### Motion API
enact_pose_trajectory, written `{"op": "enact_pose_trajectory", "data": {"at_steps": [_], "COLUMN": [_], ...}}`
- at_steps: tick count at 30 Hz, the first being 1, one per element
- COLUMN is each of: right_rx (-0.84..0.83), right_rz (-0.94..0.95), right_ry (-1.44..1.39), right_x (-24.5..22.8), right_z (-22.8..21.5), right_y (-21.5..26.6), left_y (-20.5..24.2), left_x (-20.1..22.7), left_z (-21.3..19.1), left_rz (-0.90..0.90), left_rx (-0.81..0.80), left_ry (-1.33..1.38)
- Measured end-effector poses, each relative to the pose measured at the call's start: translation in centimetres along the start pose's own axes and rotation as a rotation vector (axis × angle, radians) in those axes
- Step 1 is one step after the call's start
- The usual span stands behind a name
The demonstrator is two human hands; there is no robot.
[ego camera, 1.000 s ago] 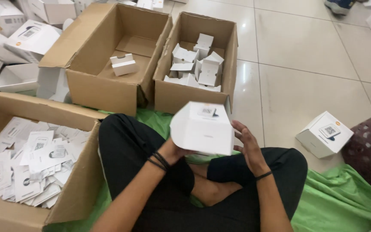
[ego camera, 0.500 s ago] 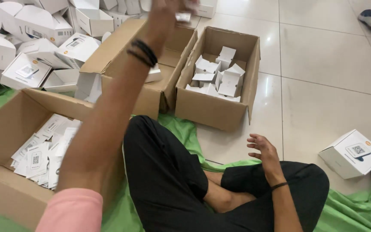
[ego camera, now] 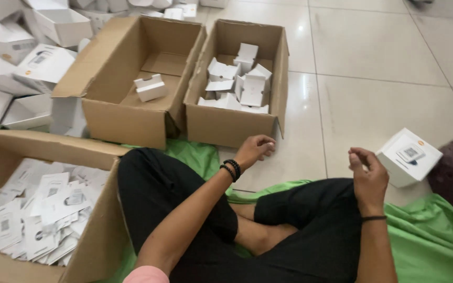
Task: The person packages small white boxes and instructional cards into larger shipping containers.
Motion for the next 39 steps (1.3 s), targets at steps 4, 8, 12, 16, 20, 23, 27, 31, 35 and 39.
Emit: {"op": "enact_pose_trajectory", "data": {"at_steps": [4, 8, 12, 16, 20, 23, 27, 31, 35, 39], "right_rx": [0.211, 0.229, 0.109, -0.106, -0.200, -0.392, -0.618, -0.760, -0.790, -0.789], "right_rz": [-0.169, -0.160, 0.026, 0.226, 0.250, 0.050, -0.024, -0.031, -0.079, -0.103], "right_ry": [0.403, 0.738, 0.891, 0.900, 0.914, 0.937, 0.962, 1.008, 0.997, 1.004], "right_x": [2.7, 10.8, 16.9, 19.0, 16.8, 16.1, 11.2, 6.0, 3.4, 0.8], "right_z": [-7.3, -13.3, -14.7, -12.0, -7.8, -3.5, 2.3, 5.4, 7.0, 7.8], "right_y": [-3.0, -6.6, -9.3, -11.2, -12.5, -13.0, -10.2, -6.3, -1.6, 1.6], "left_y": [-1.3, -3.3, -4.4, -9.1, -12.6, -13.3, -12.5, -13.2, -13.6, -12.6], "left_x": [-2.1, -4.7, -4.2, -6.5, -6.8, -6.3, -4.1, -3.9, -5.3, -5.1], "left_z": [5.3, 11.1, 13.6, 11.2, 4.8, 2.9, 2.4, 0.6, -2.5, -2.9], "left_rz": [-0.002, 0.186, 0.408, 0.528, 0.394, 0.122, 0.165, 0.125, 0.156, 0.146], "left_rx": [-0.066, -0.126, -0.156, 0.039, 0.279, 0.281, 0.294, 0.344, 0.338, 0.335], "left_ry": [-0.125, -0.347, -0.612, -0.664, -0.485, -0.357, -0.393, -0.446, -0.390, -0.457]}}
Point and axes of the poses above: each hand's wrist, its own y-axis away from the middle knuckle, its own z-axis out of the palm, x = y × z, the point moved 4 cm from there along -y, towards the middle knuckle, and after that the axes turned 7 degrees about x, right-handed, at the moved point
